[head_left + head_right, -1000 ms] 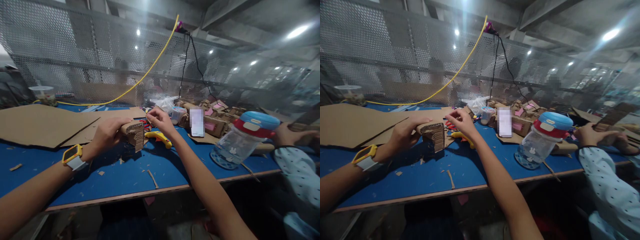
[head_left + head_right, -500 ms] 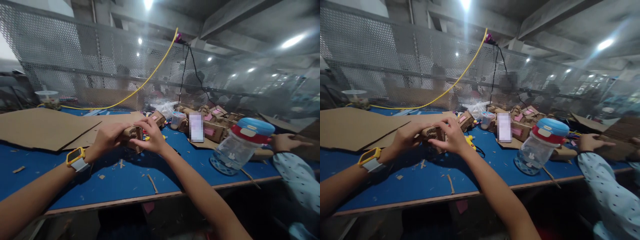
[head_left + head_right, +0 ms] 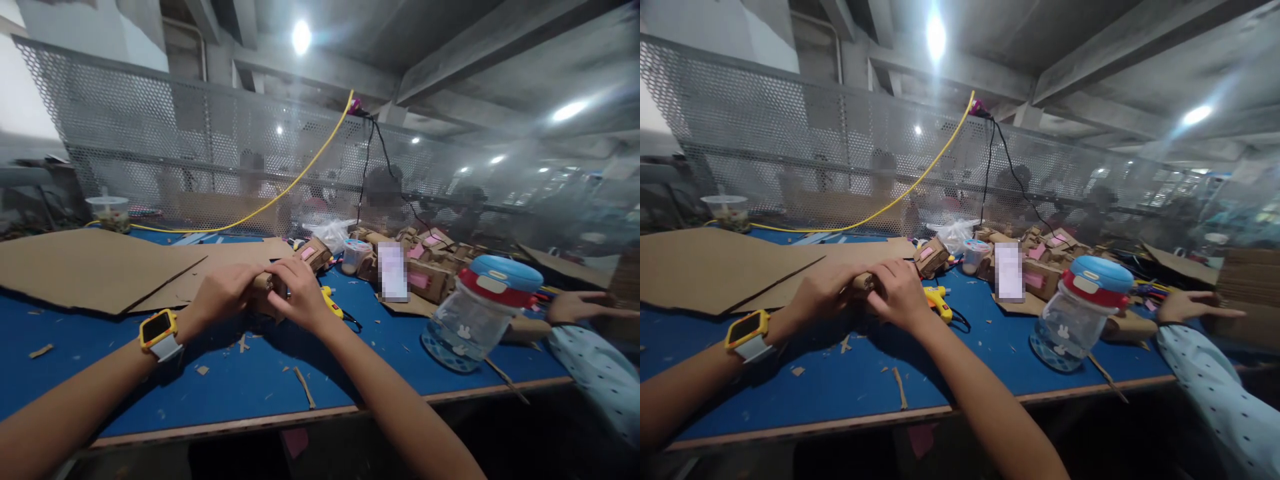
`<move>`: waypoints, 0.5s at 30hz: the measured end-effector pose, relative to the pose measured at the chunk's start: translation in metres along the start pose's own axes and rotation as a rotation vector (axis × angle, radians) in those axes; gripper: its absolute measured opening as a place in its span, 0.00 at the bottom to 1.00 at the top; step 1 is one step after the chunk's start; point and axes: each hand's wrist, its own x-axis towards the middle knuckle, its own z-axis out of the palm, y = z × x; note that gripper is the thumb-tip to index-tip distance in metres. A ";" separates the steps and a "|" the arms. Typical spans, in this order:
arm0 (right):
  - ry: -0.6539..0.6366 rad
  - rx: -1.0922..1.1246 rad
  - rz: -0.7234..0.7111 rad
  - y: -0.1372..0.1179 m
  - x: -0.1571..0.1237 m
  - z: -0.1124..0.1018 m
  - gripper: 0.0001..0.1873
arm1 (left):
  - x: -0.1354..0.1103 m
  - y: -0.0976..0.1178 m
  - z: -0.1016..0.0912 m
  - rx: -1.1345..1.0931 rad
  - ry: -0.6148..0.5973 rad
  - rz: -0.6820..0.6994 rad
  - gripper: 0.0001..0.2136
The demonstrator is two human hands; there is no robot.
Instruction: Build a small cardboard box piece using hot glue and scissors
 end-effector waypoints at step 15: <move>-0.055 0.019 0.056 0.000 0.002 -0.002 0.15 | 0.003 0.004 -0.002 -0.048 -0.052 -0.001 0.13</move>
